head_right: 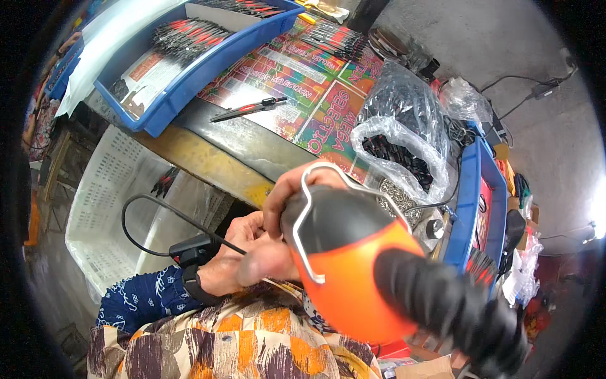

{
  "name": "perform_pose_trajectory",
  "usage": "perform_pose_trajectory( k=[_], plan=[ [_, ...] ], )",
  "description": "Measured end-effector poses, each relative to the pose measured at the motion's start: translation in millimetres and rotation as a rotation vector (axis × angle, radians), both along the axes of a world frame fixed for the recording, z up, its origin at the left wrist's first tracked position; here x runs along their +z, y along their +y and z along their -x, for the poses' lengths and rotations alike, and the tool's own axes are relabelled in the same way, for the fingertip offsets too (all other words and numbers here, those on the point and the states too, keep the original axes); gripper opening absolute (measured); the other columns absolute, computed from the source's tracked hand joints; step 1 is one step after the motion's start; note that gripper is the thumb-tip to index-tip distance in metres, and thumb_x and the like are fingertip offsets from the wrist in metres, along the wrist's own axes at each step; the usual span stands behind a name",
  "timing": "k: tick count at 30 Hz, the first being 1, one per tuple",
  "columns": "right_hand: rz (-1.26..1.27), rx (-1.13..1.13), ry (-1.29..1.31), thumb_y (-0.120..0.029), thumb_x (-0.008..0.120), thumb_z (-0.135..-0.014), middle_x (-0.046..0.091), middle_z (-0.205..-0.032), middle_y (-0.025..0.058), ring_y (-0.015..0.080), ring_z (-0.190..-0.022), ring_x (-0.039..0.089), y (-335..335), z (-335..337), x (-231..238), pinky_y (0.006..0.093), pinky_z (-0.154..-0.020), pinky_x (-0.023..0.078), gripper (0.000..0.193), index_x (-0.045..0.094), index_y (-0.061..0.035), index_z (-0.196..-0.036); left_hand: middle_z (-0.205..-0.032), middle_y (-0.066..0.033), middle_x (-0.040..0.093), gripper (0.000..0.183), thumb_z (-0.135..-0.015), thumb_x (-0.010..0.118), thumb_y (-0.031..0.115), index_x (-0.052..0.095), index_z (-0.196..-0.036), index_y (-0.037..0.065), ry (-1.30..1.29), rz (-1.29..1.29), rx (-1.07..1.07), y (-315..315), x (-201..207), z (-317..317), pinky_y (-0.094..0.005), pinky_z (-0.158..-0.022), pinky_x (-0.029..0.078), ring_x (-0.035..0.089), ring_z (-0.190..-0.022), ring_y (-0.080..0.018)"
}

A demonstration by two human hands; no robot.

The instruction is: The person uses a hot glue gun to attach small metal components to black cylindrical objects, then places the finished items on the table. The person repeats this process multiple times, handling the glue gun and components with both hands.

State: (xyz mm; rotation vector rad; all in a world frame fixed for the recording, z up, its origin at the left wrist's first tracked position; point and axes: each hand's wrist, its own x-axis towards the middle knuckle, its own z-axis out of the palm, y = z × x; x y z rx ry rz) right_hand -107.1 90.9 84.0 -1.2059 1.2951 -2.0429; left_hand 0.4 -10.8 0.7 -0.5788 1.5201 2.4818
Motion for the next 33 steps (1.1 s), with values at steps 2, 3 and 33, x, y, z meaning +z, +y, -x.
perform_pose_trajectory(
  k=[2, 3, 33],
  plan=[
    [-0.062, -0.087, -0.004, -0.022, 0.086, -0.064, 0.056, -0.072, 0.0131, 0.022, -0.062, 0.055, -0.8, -6.4, 4.7, 0.0345, -0.06, 0.048, 0.058, 0.046, 0.0025, -0.098, -0.082, 0.0004, 0.057, 0.017, -0.089, 0.062, 0.017, 0.053, -0.087, 0.003, 0.061, 0.053, 0.017, -0.4, 4.6, -3.2, -0.0209, -0.062, 0.043, 0.051, -0.075, -0.0043],
    [-0.089, -0.12, -0.007, -0.023, 0.085, -0.065, 0.056, -0.071, 0.0124, 0.0213, -0.061, 0.055, -1.1, -9.5, 6.5, 0.0337, -0.059, 0.048, 0.058, 0.046, 0.0022, -0.098, -0.079, 0.001, 0.056, 0.018, -0.089, 0.062, 0.018, 0.053, -0.085, 0.004, 0.094, 0.083, 0.029, -1.0, 6.7, -4.8, -0.0202, -0.059, 0.042, 0.049, -0.072, -0.0037],
    [-0.509, -0.607, 0.299, 0.002, 0.076, -0.065, 0.062, -0.081, 0.0069, 0.0165, -0.07, 0.06, 28.0, -74.2, -47.8, 0.0269, -0.065, 0.05, 0.026, 0.06, -0.0011, -0.084, -0.081, -0.0014, 0.065, 0.016, -0.087, 0.066, 0.007, 0.062, -0.1, -0.001, 0.363, -0.083, 0.218, -11.0, 20.8, -23.5, -0.0153, -0.055, 0.042, 0.055, -0.068, -0.0018]
  ],
)
